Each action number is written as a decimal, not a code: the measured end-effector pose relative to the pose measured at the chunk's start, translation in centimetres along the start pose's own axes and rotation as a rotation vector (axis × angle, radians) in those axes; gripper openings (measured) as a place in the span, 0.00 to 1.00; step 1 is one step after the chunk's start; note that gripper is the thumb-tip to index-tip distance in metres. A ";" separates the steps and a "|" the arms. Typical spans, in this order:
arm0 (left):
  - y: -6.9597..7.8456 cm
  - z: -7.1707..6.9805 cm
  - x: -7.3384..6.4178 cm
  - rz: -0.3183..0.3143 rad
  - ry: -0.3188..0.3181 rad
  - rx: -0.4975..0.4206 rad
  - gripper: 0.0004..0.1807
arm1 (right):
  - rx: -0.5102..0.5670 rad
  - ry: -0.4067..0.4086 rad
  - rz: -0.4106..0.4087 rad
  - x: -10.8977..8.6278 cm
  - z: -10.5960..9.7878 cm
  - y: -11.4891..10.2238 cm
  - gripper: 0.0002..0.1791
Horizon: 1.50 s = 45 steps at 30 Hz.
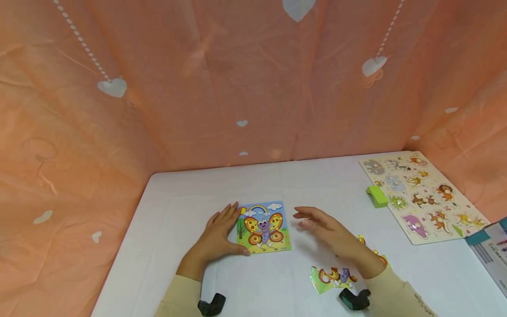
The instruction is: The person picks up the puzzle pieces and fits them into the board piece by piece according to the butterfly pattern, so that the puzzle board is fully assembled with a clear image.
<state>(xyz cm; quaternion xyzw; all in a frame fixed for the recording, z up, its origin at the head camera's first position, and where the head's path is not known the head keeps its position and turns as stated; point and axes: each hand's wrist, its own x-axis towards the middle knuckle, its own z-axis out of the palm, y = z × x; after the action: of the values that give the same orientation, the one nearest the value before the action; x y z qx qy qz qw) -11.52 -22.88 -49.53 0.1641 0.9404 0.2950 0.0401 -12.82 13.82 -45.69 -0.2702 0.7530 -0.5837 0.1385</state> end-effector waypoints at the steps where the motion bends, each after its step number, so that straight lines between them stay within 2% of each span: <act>1: 0.0 0.0 0.0 -0.007 -0.008 0.004 0.74 | 0.017 0.008 -0.016 -0.4 -0.5 0.1 0.25; 5: -0.1 0.0 0.2 -0.032 -0.036 0.016 0.75 | 0.075 0.025 -0.050 -2.1 -2.5 0.6 0.26; 11: 0.0 0.0 0.2 -0.039 -0.042 0.012 0.74 | 0.193 0.041 -0.091 -4.2 -5.3 1.3 0.31; 14: 0.2 0.0 0.2 -0.040 -0.047 0.008 0.74 | 0.195 0.080 -0.089 -5.2 -6.4 1.9 0.31; 19: 0.0 0.0 0.1 -0.020 -0.028 0.011 0.74 | 0.087 0.139 -0.078 -5.7 -7.1 3.5 0.27; 24: -0.3 0.0 0.1 0.014 -0.004 0.015 0.74 | -0.022 0.139 -0.056 -5.4 -7.0 4.6 0.25; 27: -0.4 0.0 0.1 0.019 0.002 0.013 0.75 | -0.117 0.122 0.014 -5.4 -6.9 4.6 0.31; 31: -0.2 0.0 0.1 0.005 -0.012 0.004 0.75 | -0.275 0.069 0.135 -5.7 -6.9 3.9 0.43; 34: 0.0 -0.2 0.1 -0.010 -0.037 0.004 0.74 | -0.381 0.028 0.168 -5.9 -6.9 3.4 0.47; 39: -0.2 -0.1 0.2 -0.020 -0.042 0.020 0.76 | -0.485 0.035 0.141 -5.8 -6.3 3.0 0.34; 45: -0.1 -0.1 0.2 -0.009 -0.022 0.014 0.75 | -0.472 0.101 0.145 -5.4 -5.5 2.5 0.26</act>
<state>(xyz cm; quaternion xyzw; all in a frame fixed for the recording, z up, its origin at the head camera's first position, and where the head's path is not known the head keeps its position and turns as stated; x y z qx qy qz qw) -11.76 -22.94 -49.52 0.1632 0.9428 0.2862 0.0508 -11.87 21.78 -47.06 -0.2112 0.8919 -0.3928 0.0752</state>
